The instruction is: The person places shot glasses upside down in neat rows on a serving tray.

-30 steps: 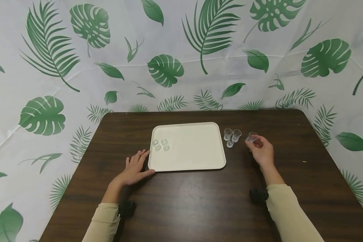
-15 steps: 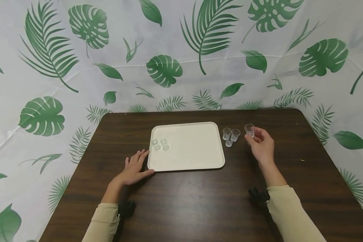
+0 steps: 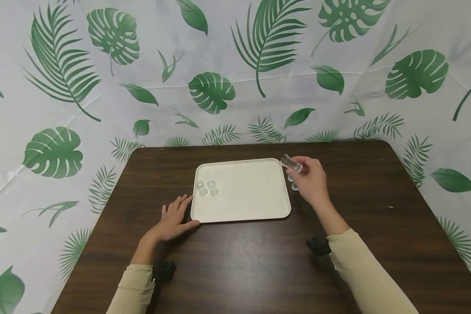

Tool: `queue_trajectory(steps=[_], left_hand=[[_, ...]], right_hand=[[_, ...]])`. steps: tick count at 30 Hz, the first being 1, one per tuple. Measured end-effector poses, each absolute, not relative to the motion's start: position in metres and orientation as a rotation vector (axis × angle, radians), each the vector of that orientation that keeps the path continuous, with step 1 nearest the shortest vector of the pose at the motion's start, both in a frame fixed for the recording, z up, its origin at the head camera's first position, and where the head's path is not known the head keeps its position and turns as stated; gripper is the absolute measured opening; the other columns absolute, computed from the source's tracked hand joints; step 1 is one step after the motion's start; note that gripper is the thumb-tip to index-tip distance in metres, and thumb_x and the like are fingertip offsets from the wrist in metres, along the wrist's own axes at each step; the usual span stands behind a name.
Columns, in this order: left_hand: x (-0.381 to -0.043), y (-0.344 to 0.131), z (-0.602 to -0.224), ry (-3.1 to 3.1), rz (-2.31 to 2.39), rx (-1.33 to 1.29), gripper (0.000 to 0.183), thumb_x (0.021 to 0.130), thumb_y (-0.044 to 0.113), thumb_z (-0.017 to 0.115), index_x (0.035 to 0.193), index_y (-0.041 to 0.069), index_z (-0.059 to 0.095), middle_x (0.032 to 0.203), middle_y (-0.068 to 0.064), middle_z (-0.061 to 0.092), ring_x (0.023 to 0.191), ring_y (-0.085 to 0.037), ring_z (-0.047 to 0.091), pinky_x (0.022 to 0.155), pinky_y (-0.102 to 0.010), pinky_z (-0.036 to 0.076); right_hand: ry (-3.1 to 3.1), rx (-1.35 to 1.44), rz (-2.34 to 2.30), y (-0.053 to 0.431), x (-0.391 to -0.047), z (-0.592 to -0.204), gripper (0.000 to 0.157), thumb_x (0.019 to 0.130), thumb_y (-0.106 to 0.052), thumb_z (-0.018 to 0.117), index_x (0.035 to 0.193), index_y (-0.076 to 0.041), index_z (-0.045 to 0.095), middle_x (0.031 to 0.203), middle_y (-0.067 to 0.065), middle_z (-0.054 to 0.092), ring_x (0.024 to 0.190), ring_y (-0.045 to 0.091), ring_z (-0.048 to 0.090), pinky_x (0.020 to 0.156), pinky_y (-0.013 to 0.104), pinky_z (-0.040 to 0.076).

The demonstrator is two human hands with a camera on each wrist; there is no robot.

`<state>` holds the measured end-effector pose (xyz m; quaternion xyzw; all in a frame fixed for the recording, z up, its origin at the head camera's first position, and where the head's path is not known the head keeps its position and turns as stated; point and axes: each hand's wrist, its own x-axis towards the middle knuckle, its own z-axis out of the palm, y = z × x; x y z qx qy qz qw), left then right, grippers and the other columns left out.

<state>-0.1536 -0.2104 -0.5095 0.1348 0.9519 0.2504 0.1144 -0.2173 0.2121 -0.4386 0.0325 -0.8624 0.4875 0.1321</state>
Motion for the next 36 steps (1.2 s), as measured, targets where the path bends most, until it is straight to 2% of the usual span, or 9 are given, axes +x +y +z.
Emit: queue_trajectory(steps=[6,9,15,26,32,36], left_hand=[[-0.153,-0.211,-0.510,2.789,0.724,0.396,0.091,0.091,0.061,0.058,0.158,0.016,0.017,0.161,-0.018,0.014,0.148,-0.039,0.006,0.106,-0.072,-0.001],[-0.153,-0.210,-0.510,2.788,0.720,0.393,0.092,0.090,0.062,0.058,0.158,0.016,0.017,0.161,-0.017,0.015,0.148,-0.039,0.006,0.106,-0.071,-0.001],[-0.153,-0.210,-0.510,2.793,0.727,0.399,0.091,0.090,0.062,0.058,0.158,0.017,0.018,0.161,-0.018,0.016,0.148,-0.039,0.007,0.106,-0.072,-0.001],[-0.154,-0.211,-0.511,2.793,0.733,0.398,0.090,0.090,0.061,0.059,0.158,0.015,0.019,0.161,-0.018,0.016,0.147,-0.040,0.007,0.105,-0.072,0.000],[-0.155,-0.211,-0.509,2.794,0.737,0.402,0.090,0.091,0.058,0.060,0.158,0.014,0.020,0.160,-0.019,0.017,0.147,-0.041,0.008,0.105,-0.072,0.000],[-0.156,-0.212,-0.510,2.794,0.733,0.408,0.089,0.091,0.059,0.060,0.158,0.014,0.020,0.160,-0.019,0.017,0.147,-0.041,0.008,0.105,-0.073,0.001]], right_hand=[[-2.617,0.196,1.375,0.181,-0.220,-0.438,0.035,0.091,-0.011,0.072,0.122,0.002,0.063,0.112,0.020,0.057,0.092,0.031,0.054,0.072,0.034,0.044],[-2.665,0.252,1.357,0.164,-0.221,-0.441,0.034,0.090,-0.011,0.072,0.122,0.000,0.064,0.110,0.018,0.059,0.094,0.033,0.056,0.073,0.039,0.045],[-2.733,0.308,1.326,0.128,-0.223,-0.451,0.035,0.087,-0.012,0.075,0.120,-0.003,0.066,0.112,0.014,0.063,0.095,0.031,0.063,0.071,0.039,0.049],[-2.754,0.271,1.407,0.082,-0.227,-0.478,0.038,0.084,-0.011,0.078,0.119,-0.005,0.064,0.106,0.009,0.063,0.086,0.022,0.058,0.070,0.036,0.046],[-2.757,0.224,1.383,0.062,-0.230,-0.486,0.033,0.083,-0.010,0.079,0.112,-0.007,0.063,0.106,0.008,0.063,0.084,0.020,0.056,0.070,0.034,0.045],[-2.771,0.268,1.315,0.053,-0.231,-0.489,0.032,0.084,-0.008,0.077,0.114,-0.008,0.065,0.100,0.007,0.061,0.082,0.020,0.055,0.072,0.035,0.045]])
